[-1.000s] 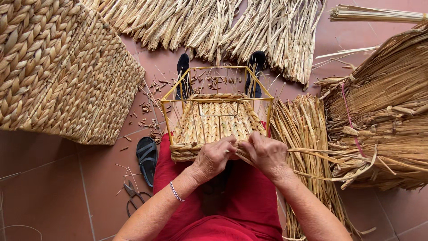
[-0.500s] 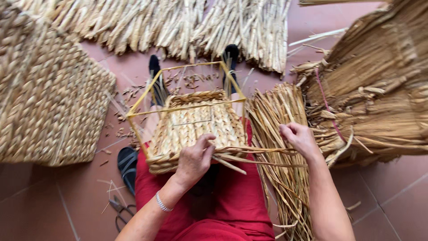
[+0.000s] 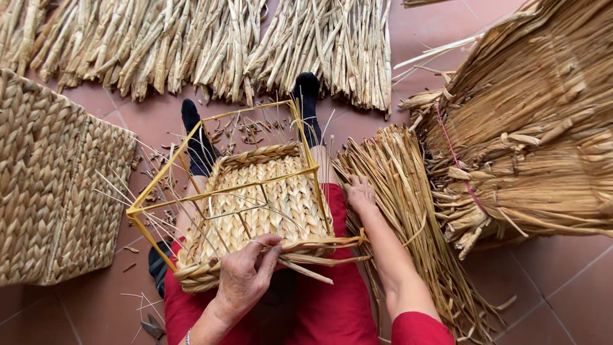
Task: The person sits on the floor weaving dried seagrass strands around a metal frame basket, tucking and tightening strands to build up the woven side walls. They occasionally use scissors to trim excess strand ends and continue weaving new strands into the rim.
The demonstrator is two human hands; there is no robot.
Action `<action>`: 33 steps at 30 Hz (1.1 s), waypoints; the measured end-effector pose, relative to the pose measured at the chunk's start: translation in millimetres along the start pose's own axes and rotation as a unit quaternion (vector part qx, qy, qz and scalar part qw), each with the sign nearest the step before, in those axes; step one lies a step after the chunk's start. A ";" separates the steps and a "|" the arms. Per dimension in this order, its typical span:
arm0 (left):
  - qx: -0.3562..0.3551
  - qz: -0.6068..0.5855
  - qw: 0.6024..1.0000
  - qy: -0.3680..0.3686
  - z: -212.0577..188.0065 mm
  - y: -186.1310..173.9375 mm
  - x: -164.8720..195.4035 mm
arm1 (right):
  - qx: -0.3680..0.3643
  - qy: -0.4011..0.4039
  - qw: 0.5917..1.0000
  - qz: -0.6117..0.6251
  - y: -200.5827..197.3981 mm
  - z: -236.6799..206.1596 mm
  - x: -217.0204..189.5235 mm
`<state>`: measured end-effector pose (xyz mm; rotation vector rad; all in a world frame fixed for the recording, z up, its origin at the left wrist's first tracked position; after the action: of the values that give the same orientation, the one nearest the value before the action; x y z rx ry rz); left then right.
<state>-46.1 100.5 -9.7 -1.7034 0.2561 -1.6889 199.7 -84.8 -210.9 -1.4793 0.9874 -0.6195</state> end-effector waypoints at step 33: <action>0.001 -0.090 0.993 0.080 5.4 -22.6 -7.9 | 0.051 0.182 0.911 0.366 -32.8 5.5 27.4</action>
<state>-49.7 123.5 -1.8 -1.6323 0.1789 -1.9595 225.3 -107.0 -184.3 -0.8045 1.6590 -0.3827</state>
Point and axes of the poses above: each hand's wrist, its own z-axis towards the middle knuckle, its own y-axis out of the palm, x = y × z, the point moved 1 cm from there along z, towards the middle knuckle, and after that the axes turned 4 degrees about y, right-handed, at the moved point
